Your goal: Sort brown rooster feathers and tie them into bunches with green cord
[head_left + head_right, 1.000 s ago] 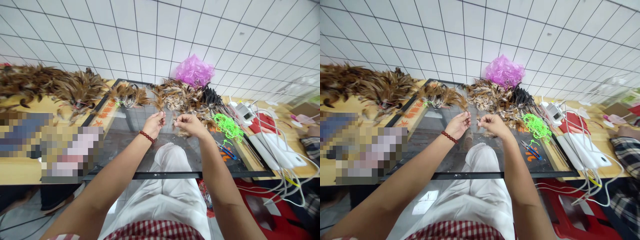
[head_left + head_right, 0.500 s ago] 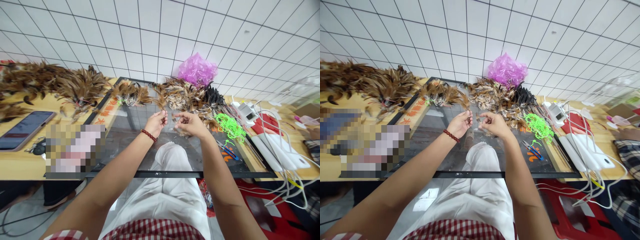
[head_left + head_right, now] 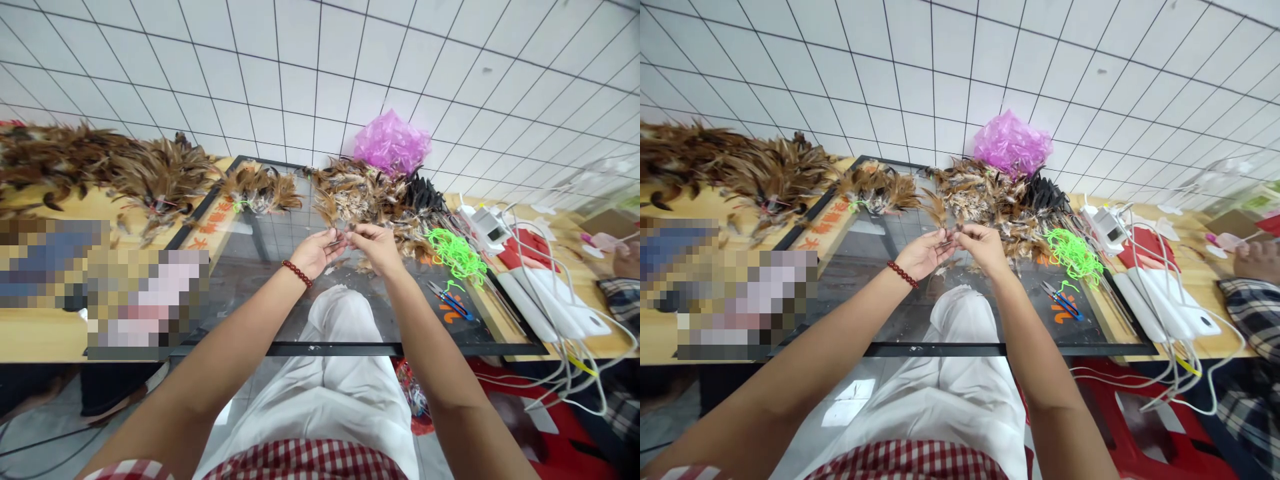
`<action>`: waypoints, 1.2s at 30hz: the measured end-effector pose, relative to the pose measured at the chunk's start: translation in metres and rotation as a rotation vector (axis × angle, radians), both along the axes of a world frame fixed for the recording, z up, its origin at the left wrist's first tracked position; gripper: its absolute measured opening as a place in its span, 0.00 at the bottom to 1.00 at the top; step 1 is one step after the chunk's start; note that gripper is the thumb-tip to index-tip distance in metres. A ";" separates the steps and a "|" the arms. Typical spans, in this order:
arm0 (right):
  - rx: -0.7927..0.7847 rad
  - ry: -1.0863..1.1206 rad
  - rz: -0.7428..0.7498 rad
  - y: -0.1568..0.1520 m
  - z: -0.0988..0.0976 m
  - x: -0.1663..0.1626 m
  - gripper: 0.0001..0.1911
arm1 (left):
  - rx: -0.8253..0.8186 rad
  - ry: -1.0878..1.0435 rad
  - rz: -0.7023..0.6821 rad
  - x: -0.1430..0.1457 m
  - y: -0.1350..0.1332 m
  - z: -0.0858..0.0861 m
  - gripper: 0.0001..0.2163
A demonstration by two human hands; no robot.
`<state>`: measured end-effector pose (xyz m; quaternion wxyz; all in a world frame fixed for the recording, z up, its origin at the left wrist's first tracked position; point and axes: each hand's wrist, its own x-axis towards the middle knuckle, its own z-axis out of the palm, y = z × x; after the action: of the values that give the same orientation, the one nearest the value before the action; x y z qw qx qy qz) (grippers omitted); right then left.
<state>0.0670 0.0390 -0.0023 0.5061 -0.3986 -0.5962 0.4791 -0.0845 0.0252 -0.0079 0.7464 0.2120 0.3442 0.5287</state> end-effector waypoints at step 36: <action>0.022 -0.285 0.293 -0.005 0.020 0.026 0.17 | 0.039 0.308 -0.491 -0.013 -0.002 0.009 0.04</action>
<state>0.0929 0.0336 0.0178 0.3460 -0.3660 -0.7186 0.4796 -0.0980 0.0235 0.0016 0.7868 0.3811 0.3816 0.3002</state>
